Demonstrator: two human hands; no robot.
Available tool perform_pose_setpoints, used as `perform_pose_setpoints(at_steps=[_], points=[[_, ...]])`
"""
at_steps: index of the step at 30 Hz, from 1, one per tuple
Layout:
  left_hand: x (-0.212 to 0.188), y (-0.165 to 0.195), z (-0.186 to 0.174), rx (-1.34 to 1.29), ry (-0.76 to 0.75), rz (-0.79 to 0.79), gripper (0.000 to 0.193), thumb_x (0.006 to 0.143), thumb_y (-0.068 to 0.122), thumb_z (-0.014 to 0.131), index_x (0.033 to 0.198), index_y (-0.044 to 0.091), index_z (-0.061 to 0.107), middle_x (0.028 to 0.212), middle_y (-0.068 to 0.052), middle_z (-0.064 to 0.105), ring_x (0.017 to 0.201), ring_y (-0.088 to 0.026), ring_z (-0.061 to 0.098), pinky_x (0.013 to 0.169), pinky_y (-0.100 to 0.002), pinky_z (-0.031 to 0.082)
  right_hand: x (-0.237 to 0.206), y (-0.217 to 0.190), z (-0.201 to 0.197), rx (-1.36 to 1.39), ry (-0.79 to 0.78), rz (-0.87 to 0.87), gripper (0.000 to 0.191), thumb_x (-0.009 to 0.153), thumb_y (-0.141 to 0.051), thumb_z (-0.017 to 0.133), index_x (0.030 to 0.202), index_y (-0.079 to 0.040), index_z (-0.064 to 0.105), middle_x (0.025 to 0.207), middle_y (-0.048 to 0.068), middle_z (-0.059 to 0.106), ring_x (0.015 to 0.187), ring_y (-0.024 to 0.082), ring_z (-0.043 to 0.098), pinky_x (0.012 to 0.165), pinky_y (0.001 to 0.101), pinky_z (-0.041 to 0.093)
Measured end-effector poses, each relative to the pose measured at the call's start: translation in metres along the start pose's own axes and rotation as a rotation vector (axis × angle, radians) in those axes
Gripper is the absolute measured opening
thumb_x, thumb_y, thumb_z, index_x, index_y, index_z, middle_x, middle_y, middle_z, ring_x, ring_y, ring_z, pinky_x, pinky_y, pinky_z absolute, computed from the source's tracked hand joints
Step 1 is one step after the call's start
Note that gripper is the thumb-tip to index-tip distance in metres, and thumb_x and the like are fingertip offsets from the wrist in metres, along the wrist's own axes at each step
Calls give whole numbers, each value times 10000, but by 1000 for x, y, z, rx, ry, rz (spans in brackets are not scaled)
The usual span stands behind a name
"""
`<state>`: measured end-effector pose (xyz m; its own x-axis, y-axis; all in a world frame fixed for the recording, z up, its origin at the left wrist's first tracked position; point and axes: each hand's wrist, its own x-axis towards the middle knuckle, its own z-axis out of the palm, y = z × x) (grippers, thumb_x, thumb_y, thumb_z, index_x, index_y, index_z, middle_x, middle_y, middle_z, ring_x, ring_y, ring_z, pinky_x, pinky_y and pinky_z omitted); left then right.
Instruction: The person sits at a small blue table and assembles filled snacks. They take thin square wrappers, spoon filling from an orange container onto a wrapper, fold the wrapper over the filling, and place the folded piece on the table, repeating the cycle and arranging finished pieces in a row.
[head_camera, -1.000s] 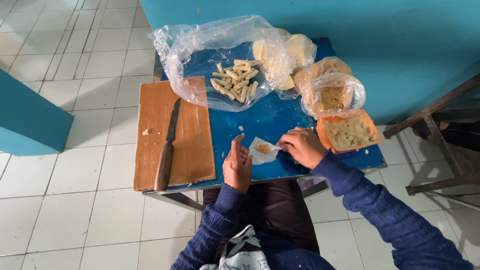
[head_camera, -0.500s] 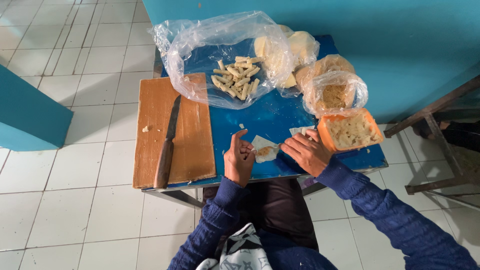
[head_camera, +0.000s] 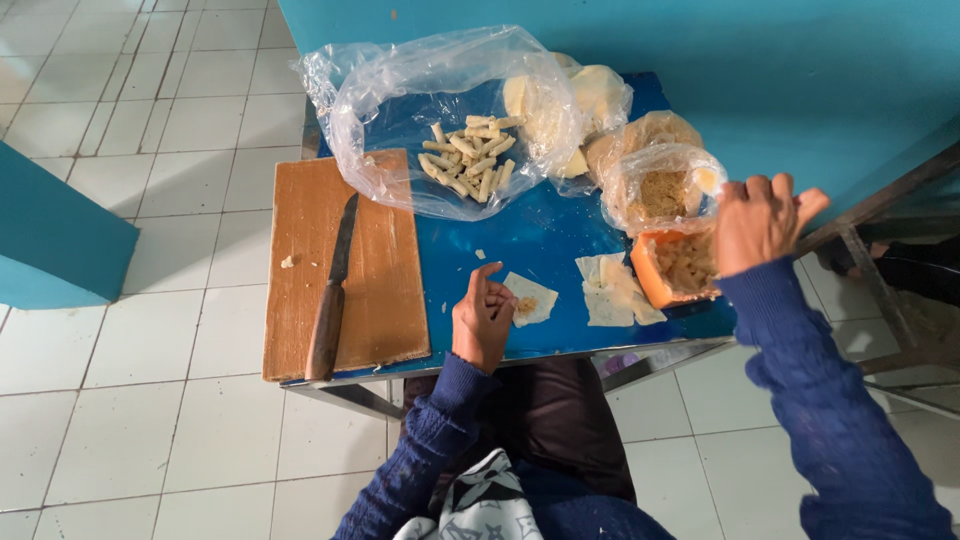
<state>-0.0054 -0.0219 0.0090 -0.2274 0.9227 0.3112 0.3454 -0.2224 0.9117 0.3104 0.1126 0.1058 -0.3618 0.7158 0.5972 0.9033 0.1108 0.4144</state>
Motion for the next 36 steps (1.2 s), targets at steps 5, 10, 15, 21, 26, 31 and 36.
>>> perform_pose_setpoints(at_steps=[5,10,15,21,26,31,36], points=[[-5,3,-3,-24,5,17,481,899,-48,667,1356,3,524,968,-123,717,862,-187,748,756,-294,626,-10,-43,-1,298,68,3,136,934,-119,694,1054,-159,745,1037,26,705,1012,251,577,938,500,331],[-11,5,-3,-23,-18,19,473,889,-68,658,1341,6,541,999,-129,713,894,-186,742,777,-293,611,-49,-131,-35,925,-93,-183,181,820,-144,757,996,-167,721,914,32,677,931,308,610,788,460,441],[-13,8,-1,74,-20,106,517,822,-61,734,1304,18,564,1017,-115,682,889,-214,714,791,-309,595,-53,-152,-43,919,-168,-123,179,840,-173,763,972,-117,656,894,56,666,904,301,616,796,455,456],[-17,12,-1,166,-50,194,617,732,-18,812,1287,1,542,1102,-152,631,1001,-319,644,831,-390,558,-57,-156,-46,1248,-244,-6,203,901,-31,695,1089,-103,672,974,68,738,876,249,731,726,356,566],[-19,13,1,186,-63,196,587,756,2,807,1258,-37,505,1197,-178,568,1012,-344,642,841,-399,555,-59,-157,-52,1304,-202,-142,320,871,8,664,1176,-89,651,1080,37,753,978,235,733,808,362,552],[-20,14,2,274,-78,229,553,745,16,825,1213,-56,540,1202,-210,529,1086,-410,585,880,-442,517,-65,-157,-45,1039,-79,-306,312,792,-45,721,1093,-127,702,1028,-3,755,945,218,683,832,426,432],[-19,14,2,317,-84,276,492,730,17,816,1152,-63,575,1185,-205,522,1093,-402,565,903,-447,503,-65,-163,-27,1056,7,-291,157,889,-116,735,1042,-105,700,1011,-1,742,908,205,663,837,404,432]])
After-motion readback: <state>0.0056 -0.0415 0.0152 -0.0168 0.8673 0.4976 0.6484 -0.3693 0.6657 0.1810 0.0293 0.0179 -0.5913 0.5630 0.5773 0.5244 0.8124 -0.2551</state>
